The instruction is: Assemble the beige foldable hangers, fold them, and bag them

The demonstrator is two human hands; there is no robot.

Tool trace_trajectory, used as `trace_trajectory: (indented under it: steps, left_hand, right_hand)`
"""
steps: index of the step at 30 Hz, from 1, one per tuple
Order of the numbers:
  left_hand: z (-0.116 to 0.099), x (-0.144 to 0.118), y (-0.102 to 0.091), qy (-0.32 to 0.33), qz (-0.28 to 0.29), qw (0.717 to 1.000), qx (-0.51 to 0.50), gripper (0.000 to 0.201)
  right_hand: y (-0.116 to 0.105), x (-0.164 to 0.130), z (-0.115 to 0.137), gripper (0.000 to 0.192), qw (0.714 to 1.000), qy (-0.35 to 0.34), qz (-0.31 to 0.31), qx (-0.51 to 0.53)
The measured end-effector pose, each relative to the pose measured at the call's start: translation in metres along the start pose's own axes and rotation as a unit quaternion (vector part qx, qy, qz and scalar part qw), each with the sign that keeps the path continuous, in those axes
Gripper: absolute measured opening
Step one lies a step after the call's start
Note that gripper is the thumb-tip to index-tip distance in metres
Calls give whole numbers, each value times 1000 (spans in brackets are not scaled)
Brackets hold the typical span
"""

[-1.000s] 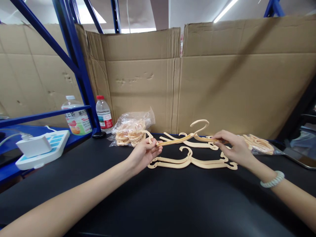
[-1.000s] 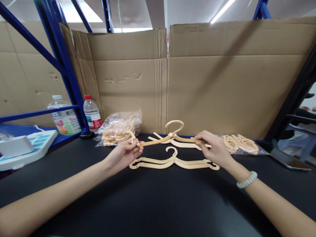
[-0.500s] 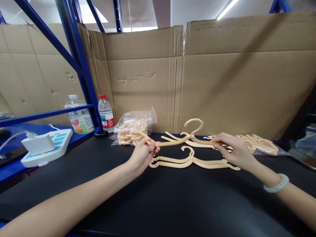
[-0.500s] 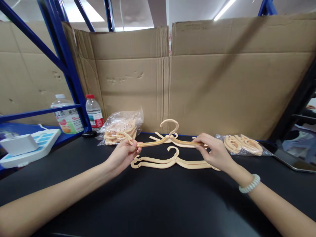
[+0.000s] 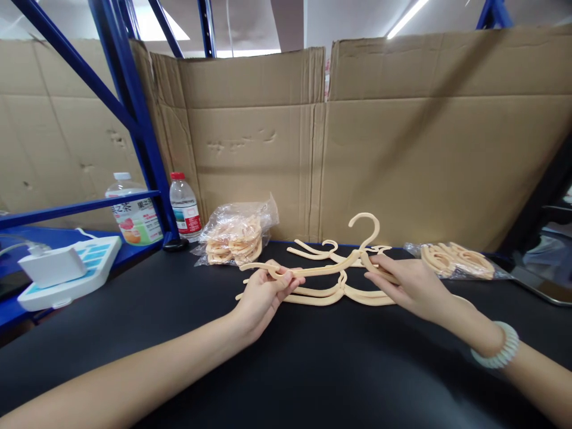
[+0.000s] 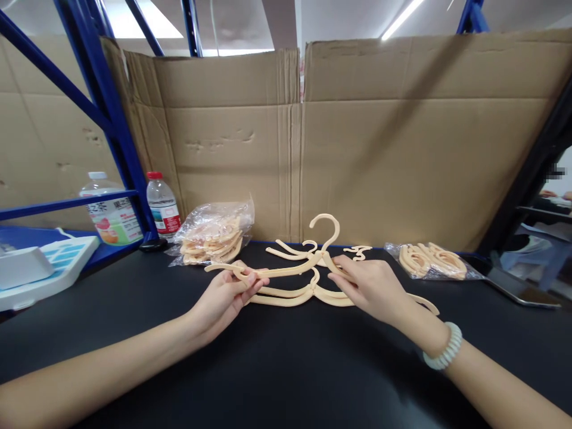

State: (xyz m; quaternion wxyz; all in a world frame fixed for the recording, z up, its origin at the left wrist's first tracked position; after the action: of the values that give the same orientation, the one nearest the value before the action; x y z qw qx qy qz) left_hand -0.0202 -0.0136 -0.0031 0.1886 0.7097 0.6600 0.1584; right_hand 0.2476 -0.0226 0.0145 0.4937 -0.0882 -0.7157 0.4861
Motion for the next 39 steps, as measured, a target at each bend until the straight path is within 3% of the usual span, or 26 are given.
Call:
trace_trajectory:
  steps: [5, 7, 8, 9, 12, 16, 19, 23, 34, 39]
  left_hand:
    - [7, -17, 7, -50, 38, 997, 54, 7]
    - [11, -33, 14, -71, 113, 980, 149, 7]
    - [12, -42, 18, -48, 167, 960, 218, 6]
    - [11, -51, 22, 7, 228, 929, 293, 3]
    - [6, -71, 30, 179, 375, 791, 450, 19]
    - [5, -72, 28, 292, 401, 652, 574, 24]
    - [10, -66, 26, 312, 388, 584, 641, 21]
    - [12, -66, 25, 302, 374, 562, 673, 21]
    - [10, -63, 25, 274, 356, 556, 699, 33]
    - [10, -62, 23, 248, 369, 546, 710, 39]
  right_hand:
    - [-4, 1, -4, 23, 999, 34, -13, 13]
    - [-4, 1, -2, 21, 997, 52, 13, 46]
    - [-3, 2, 1, 19, 996, 56, 37, 63]
    - [-2, 2, 5, 18, 993, 58, 64, 80]
    - [-1, 2, 18, 15, 981, 52, 143, 120]
    - [0, 1, 30, 9, 967, 53, 214, 127]
    - [0, 1, 31, 18, 967, 45, 235, 93]
    - [3, 0, 30, 20, 971, 21, 227, 69]
    - [0, 0, 19, 8, 965, 72, 251, 41]
    - [3, -2, 14, 32, 959, 81, 271, 16]
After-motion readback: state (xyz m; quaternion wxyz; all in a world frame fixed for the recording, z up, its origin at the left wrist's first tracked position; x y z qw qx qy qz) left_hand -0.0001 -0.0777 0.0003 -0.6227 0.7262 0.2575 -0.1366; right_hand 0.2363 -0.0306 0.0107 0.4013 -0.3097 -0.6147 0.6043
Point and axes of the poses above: each hand's wrist, its own x-axis towards the middle knuckle, its own y-axis out of the palm, z = x × y, the point moved 2 cm from there along x, towards the middle knuckle, and after that the axes turned 1 degree about -x, right-handed, at the moved point
